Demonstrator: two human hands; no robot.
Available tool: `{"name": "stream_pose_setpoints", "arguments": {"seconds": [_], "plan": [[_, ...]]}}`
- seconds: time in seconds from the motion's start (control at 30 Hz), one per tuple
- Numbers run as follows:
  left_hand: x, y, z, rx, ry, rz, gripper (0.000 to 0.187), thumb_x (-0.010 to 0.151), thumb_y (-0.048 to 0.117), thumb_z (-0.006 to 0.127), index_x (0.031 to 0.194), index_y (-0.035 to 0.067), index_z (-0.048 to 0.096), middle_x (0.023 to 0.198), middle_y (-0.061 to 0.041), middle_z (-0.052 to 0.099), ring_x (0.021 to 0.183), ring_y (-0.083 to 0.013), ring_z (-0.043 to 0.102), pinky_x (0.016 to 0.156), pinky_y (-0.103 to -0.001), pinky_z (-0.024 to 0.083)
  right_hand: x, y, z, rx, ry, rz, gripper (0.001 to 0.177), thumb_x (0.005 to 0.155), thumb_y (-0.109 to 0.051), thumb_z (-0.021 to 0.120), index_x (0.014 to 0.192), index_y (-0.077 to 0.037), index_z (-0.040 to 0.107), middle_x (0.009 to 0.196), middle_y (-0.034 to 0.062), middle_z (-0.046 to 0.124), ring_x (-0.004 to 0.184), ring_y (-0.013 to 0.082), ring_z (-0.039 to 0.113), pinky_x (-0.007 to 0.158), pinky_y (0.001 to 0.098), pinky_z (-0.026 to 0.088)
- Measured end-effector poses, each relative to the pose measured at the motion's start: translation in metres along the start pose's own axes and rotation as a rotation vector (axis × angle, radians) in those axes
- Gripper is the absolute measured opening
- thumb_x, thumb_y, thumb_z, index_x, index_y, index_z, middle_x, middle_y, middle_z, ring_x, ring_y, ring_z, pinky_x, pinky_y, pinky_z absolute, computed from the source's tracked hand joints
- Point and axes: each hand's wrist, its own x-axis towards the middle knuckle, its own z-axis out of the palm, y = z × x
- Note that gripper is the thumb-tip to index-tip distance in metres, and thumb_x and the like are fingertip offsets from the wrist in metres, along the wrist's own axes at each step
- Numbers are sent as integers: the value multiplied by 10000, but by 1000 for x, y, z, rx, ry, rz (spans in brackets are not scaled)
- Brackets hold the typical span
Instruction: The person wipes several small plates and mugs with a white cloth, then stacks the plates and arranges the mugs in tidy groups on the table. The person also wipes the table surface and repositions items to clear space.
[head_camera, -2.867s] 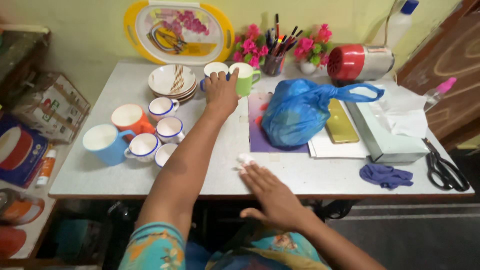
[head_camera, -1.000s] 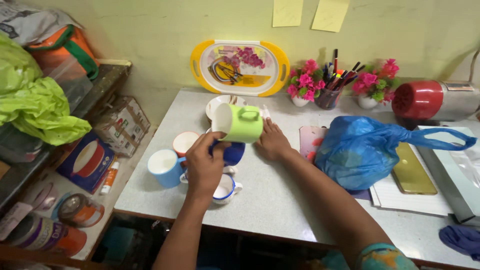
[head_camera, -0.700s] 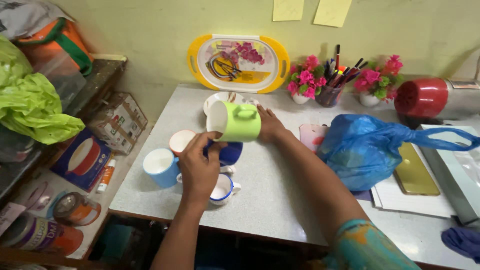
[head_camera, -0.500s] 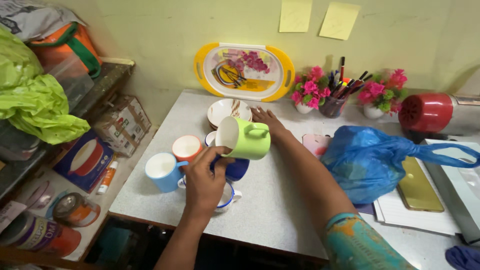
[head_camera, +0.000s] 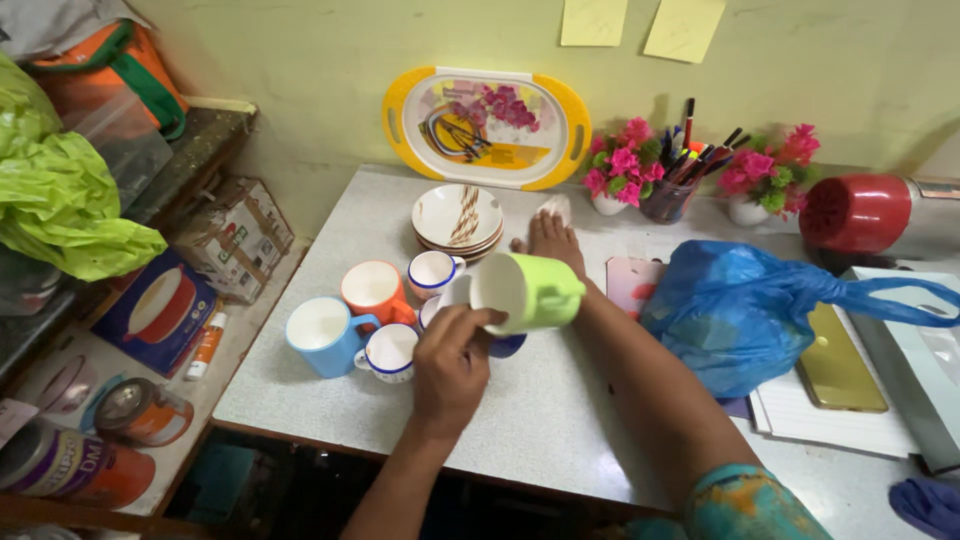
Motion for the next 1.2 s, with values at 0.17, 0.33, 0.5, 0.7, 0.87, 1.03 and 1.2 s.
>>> {"name": "stream_pose_setpoints", "arguments": {"seconds": [0.17,0.33,0.5,0.7,0.87,1.03,1.2], "plan": [[-11,-3,13,53,-26,131,295,775,-101,711,1007,82,727,923,-92,670,876,-299,673,764,-410,544,19,8,-8,1,-30,120,814,1040,-554,307,1578,53,237,1672,237,207,1563,394,153,1251,511,115],[-13,-2,16,54,-37,152,317,767,-108,711,1009,95,734,923,-85,660,872,-290,670,760,-407,544,53,26,-20,46,-99,157,806,1027,-525,302,1578,54,196,1675,248,150,1535,436,137,1247,501,96],[-14,2,11,33,-40,173,328,753,-105,711,1019,87,727,941,-99,655,880,-306,661,760,-419,534,65,31,-31,12,-104,156,821,1021,-529,333,1583,57,210,1670,250,190,1556,417,164,1265,510,93],[-22,15,1,10,-20,154,315,779,-110,706,1013,99,733,915,-77,658,849,-270,670,725,-397,537,50,27,-29,54,-71,124,846,994,-537,368,1582,50,207,1654,263,208,1535,433,177,1255,484,108],[-25,30,-1,-24,-1,144,318,784,-124,689,1017,90,725,928,-77,661,864,-275,665,742,-391,542,23,23,-29,-7,-59,2,767,1040,-496,337,1573,52,264,1662,267,232,1561,417,188,1280,481,128],[-34,39,1,-43,-1,123,304,790,-124,690,1014,80,722,926,-77,674,847,-273,661,735,-388,540,-14,21,-39,85,-115,-75,760,1012,-485,358,1552,38,247,1637,259,207,1529,409,149,1224,497,120],[-52,44,2,-50,-11,131,308,786,-120,694,1017,82,726,923,-87,666,852,-292,654,751,-402,539,-42,14,-52,56,-50,-134,657,1068,-400,381,1551,40,318,1636,273,274,1538,421,222,1260,488,190]]}}
